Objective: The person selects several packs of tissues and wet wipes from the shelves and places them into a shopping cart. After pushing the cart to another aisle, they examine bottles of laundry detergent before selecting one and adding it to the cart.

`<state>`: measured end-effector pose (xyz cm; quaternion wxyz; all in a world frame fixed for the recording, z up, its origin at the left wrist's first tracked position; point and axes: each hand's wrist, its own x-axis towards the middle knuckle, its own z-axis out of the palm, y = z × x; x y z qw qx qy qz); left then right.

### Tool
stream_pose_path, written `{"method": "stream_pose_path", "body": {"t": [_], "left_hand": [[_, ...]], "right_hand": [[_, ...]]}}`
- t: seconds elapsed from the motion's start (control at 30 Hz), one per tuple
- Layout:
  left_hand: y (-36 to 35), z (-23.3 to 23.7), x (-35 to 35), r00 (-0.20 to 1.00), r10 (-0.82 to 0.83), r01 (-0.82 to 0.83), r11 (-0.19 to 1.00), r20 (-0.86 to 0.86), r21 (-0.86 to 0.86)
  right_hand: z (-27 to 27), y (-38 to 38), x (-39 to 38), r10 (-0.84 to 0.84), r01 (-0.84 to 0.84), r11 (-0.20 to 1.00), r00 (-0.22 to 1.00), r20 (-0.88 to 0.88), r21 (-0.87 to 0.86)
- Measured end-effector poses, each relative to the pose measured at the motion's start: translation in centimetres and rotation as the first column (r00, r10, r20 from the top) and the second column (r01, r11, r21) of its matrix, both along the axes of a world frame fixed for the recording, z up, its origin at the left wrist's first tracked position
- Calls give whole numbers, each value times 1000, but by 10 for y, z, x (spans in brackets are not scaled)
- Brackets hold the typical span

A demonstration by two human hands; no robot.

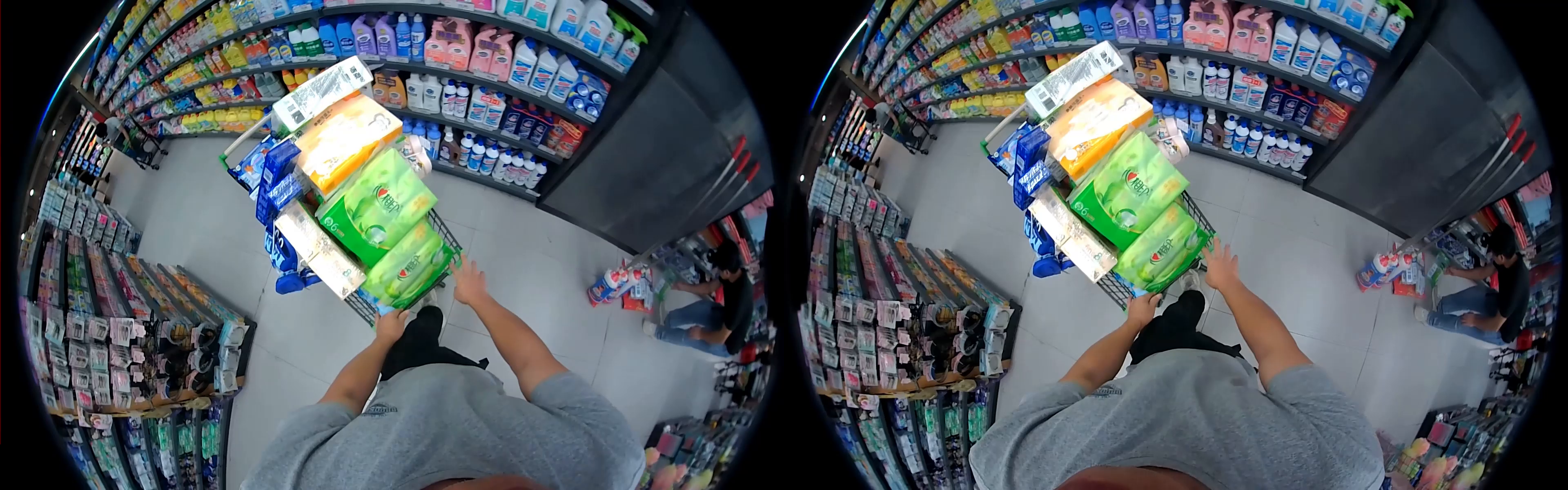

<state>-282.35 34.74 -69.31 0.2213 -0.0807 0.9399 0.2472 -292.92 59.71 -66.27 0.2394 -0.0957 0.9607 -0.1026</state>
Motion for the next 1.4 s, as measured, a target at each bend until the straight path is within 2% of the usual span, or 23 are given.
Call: {"method": "stream_pose_path", "body": {"t": [0.07, 0.3, 0.37, 0.57, 0.67, 0.87, 1.0, 1.17, 1.27, 1.4], "left_hand": [[15, 5, -18, 999, 48, -48, 999, -8, -10], [35, -6, -77, 993, 104, -104, 994, 64, 11], [41, -9, -85, 990, 140, -141, 990, 37, 31], [47, -22, -113, 983, 172, -176, 982, 65, 67], [50, -23, -126, 982, 170, -175, 982, 77, 70], [52, -20, -150, 982, 142, -151, 986, 128, 69], [64, -7, -161, 972, 181, -190, 980, 153, 49], [83, -6, -164, 982, 164, -158, 985, 97, -71], [92, -2, -172, 977, 166, -149, 981, 138, -122], [96, -1, -181, 962, 218, -214, 976, 165, -39]], "right_hand": [[9, 5, -29, -29, 31, 999, 994, 102, -13], [20, 4, -110, -34, 37, 999, 982, 187, -11], [25, 8, -123, -18, 21, 1000, 964, 265, -7], [11, 12, -159, 130, -144, 988, 969, 210, 52], [11, 9, -176, 182, -203, 977, 954, 237, 68], [3, 6, -217, 214, -241, 969, 930, 298, 58], [-3, 3, -231, 213, -248, 965, 931, 298, 84], [4, 11, -241, 204, -243, 966, 927, 316, 92], [1, 18, -248, 176, -198, 979, 942, 287, 50], [8, 24, -261, 206, -229, 973, 926, 315, 39]]}}
